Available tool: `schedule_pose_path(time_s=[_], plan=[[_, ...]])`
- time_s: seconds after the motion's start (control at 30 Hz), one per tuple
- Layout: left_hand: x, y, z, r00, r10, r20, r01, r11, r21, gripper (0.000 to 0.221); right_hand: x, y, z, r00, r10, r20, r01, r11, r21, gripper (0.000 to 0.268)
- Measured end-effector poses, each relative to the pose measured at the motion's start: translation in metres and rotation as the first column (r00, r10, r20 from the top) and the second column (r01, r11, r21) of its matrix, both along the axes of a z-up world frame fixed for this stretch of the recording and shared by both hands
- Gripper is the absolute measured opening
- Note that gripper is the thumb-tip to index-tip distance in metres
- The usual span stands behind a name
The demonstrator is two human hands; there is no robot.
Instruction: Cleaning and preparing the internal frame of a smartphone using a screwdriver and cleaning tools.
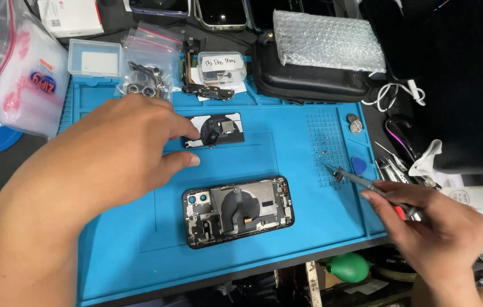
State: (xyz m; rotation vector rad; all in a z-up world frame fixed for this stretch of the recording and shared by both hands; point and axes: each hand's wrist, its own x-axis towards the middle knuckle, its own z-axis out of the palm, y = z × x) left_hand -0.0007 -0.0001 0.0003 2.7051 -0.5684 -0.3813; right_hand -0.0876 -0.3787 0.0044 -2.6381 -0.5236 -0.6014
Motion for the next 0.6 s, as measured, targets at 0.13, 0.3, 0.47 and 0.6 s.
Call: schedule_pose_path(time_s=[0.13,0.3,0.47,0.6], plan=[[-0.001,-0.004,0.006,0.997,0.043,-0.069,-0.041,0.998,0.041,0.039,0.004,-0.011,-0.013,0.998,0.027,0.061,-0.023,0.998,-0.063,0.024],[-0.002,-0.003,0.006,0.999,0.032,-0.044,-0.032,0.999,0.009,0.035,0.012,-0.017,-0.003,0.994,0.061,-0.092,-0.077,0.979,-0.187,0.016],[-0.003,-0.008,0.015,0.992,0.066,-0.109,-0.06,0.996,0.062,0.033,0.026,-0.005,0.009,0.909,0.03,-0.416,-0.127,0.97,-0.208,0.027],[-0.005,-0.01,0.022,0.975,0.119,-0.188,-0.105,0.991,0.081,0.035,0.037,-0.001,0.013,0.861,-0.016,-0.509,-0.146,0.949,-0.278,0.038]])
